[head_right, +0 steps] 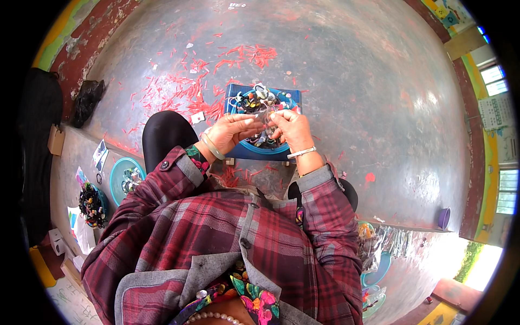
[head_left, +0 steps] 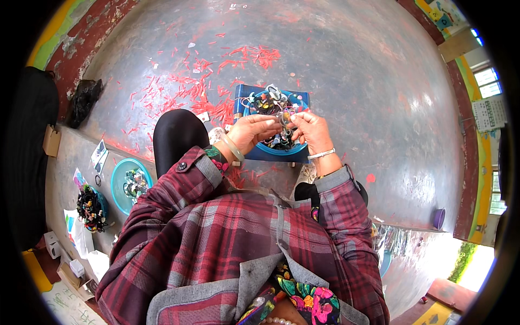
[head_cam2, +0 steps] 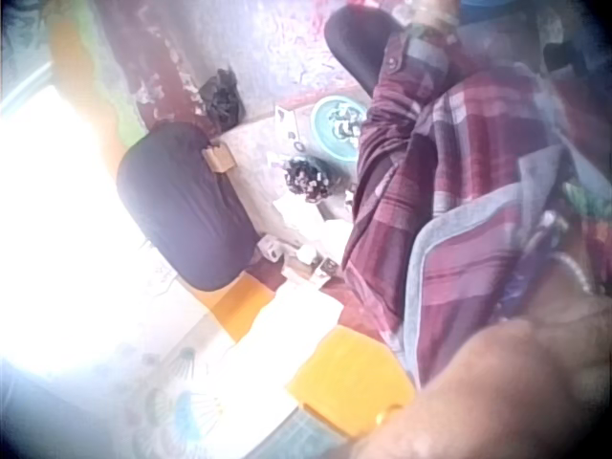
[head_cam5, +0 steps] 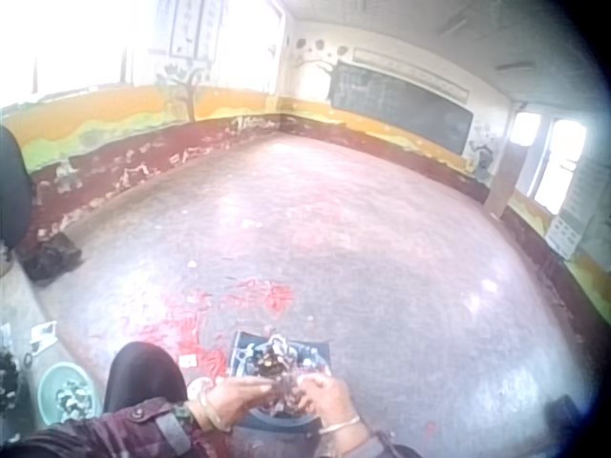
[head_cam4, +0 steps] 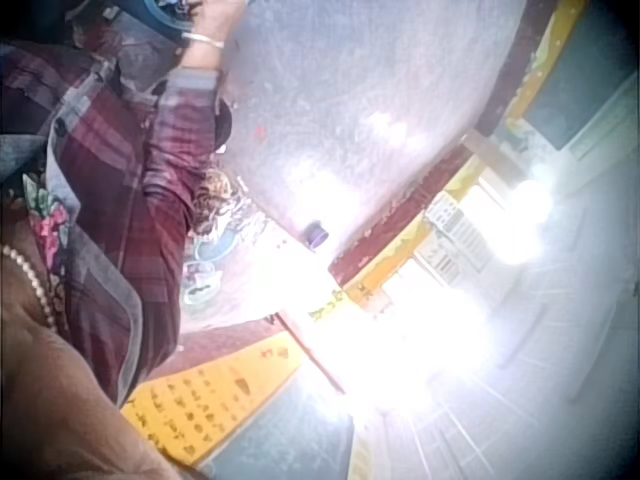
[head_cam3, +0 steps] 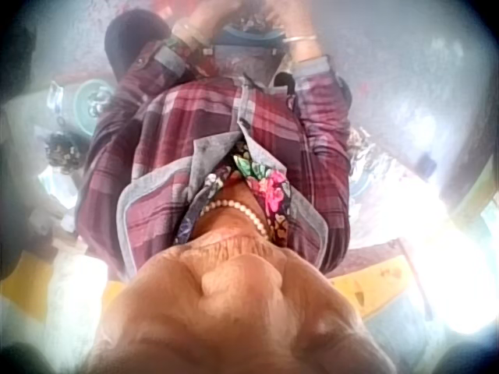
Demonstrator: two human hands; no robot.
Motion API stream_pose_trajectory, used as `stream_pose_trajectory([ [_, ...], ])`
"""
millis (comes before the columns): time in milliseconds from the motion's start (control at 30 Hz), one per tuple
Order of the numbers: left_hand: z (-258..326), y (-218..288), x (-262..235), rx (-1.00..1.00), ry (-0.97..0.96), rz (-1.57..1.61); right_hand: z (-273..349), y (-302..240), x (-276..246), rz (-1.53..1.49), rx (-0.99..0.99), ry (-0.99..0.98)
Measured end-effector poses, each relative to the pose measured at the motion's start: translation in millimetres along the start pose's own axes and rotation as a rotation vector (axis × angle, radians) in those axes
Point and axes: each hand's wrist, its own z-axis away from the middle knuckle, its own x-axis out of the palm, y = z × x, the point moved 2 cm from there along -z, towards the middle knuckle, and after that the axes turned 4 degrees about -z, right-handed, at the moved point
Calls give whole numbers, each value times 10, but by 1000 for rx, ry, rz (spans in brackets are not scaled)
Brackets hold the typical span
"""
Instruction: The person sits on the floor and assembles keychains by hand. They pick up small colorful plastic pieces and black rings from a blue bowl, attach the pieces to the rings, and place the finished items into a separate green bowl.
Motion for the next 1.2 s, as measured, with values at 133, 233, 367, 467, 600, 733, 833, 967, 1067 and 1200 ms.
stream_pose_trajectory([
  [133, 24, 40, 56, -16, 4, -24, 51, -56, 51, -77, 80, -153],
  [233, 32, -3, 67, -43, -17, -56, 81, -75, 43, -133, 163, -271],
  [367, 25, -87, 50, -11, -107, -69, 55, 3, 13, -151, 217, -308],
  [467, 33, -94, 54, -12, -120, -114, 48, 32, 1, -147, 208, -339],
  [600, 43, -70, 96, 24, -151, -113, 54, 11, 29, -195, 207, -336],
  [733, 53, -59, 97, 5, -129, -136, 62, 4, 39, -196, 228, -380],
  [833, 25, -131, 14, -2, -124, -188, 62, 28, 65, -188, 247, -387],
  [967, 42, -73, 78, 22, -126, -180, 63, 6, 53, -187, 212, -353],
  [1067, 25, -78, 55, 58, -75, -66, 46, -19, 38, -128, 126, -319],
  [1200, 18, -51, 40, 50, -32, -17, 33, -50, 58, -8, -44, -265],
])
